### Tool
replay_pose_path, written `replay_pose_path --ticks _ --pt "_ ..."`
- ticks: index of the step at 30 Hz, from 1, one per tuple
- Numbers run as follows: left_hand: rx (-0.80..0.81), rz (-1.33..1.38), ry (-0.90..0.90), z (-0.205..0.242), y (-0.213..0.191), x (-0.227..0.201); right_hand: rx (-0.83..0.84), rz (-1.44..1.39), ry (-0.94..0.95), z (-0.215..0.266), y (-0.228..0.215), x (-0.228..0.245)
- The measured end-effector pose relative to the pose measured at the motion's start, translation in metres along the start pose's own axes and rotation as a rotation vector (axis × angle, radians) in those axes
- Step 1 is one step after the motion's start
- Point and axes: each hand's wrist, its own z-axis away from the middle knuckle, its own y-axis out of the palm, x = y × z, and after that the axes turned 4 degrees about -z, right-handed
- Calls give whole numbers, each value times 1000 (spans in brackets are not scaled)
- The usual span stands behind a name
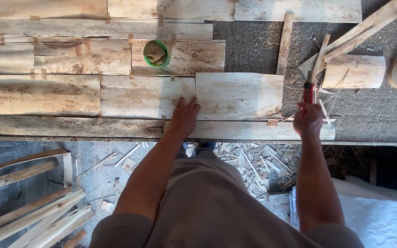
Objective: The recorder is cutting and joining thin sheets of wood or bark using tape to create a larger patterned panel.
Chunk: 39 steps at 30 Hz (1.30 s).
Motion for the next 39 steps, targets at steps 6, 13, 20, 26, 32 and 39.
replay_pose_path --ticks 6,13,20,26,32,39 --pt "-17 -8 -10 -2 10 0 14 27 -168 73 0 55" --pt "83 -11 -39 -3 -2 -4 53 0 0 57 15 28" --pt "54 -42 -20 -4 7 0 -95 57 18 55 2 32" --pt "-10 -32 25 -2 -6 5 -180 36 45 45 23 14" --pt "-173 -60 87 -4 0 10 -356 -116 108 25 41 -28" --pt "-119 23 137 -22 -6 19 -486 -609 375 58 16 -16"
